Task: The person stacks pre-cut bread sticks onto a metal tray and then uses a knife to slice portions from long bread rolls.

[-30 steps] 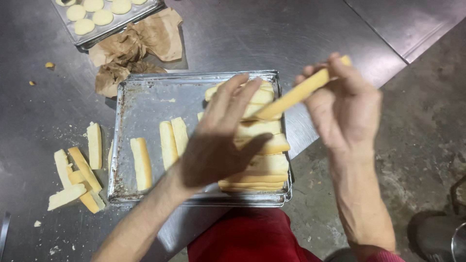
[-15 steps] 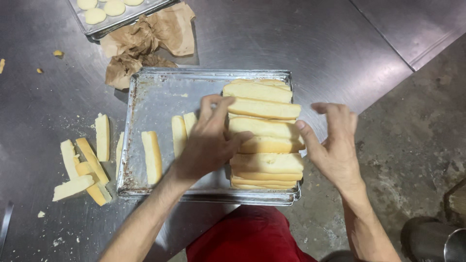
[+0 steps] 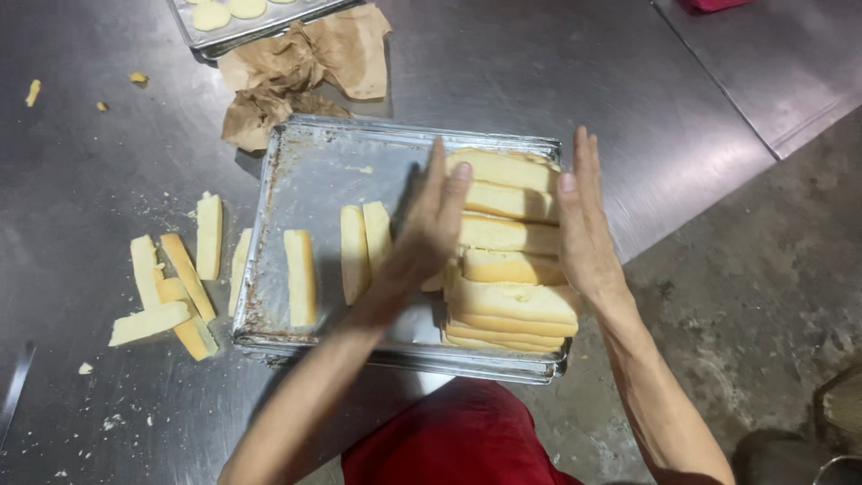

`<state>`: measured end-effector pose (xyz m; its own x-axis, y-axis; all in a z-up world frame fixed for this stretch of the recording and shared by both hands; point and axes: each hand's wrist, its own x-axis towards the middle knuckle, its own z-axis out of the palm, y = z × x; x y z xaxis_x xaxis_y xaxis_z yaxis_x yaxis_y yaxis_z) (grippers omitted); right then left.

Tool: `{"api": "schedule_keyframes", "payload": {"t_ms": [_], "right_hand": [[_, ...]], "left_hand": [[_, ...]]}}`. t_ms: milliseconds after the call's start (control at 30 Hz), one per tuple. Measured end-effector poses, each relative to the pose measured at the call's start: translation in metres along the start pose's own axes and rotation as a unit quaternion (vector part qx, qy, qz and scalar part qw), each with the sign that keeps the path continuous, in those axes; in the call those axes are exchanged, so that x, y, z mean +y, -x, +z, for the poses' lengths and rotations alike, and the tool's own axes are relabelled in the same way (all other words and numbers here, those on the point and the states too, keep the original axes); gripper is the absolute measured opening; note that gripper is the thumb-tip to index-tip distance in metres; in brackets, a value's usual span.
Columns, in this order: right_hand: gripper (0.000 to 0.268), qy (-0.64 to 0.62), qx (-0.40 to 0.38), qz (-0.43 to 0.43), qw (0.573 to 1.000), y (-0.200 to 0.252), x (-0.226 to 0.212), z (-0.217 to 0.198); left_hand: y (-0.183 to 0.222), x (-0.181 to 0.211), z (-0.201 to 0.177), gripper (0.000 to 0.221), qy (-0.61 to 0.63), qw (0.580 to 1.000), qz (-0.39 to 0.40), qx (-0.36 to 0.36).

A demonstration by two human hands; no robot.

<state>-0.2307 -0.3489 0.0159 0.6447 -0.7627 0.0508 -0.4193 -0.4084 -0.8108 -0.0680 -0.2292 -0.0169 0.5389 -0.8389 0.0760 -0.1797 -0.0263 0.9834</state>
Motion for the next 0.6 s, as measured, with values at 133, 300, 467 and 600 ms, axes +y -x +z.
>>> {"api": "schedule_keyframes", "payload": {"t_ms": [133,300,467,600], "right_hand": [[0.092,0.02,-0.013,0.024,0.999,0.003,0.003,-0.005],[0.074,0.22,0.0,-0.099,0.97,-0.003,-0.001,-0.003],[0.068,0.326,-0.084,-0.182,0.924,0.002,-0.004,0.024],[0.07,0.375,-0.108,-0.161,0.907,-0.004,-0.006,0.039]], "left_hand": [[-0.004,-0.007,0.03,0.078,-0.029,0.997,0.074,-0.002],[0.005,-0.018,-0.007,0.069,-0.077,0.995,0.056,0.039],[0.037,-0.017,-0.084,0.066,0.011,0.994,-0.019,0.108],[0.083,-0.04,-0.139,0.058,-0.214,0.954,0.043,0.208]]}}
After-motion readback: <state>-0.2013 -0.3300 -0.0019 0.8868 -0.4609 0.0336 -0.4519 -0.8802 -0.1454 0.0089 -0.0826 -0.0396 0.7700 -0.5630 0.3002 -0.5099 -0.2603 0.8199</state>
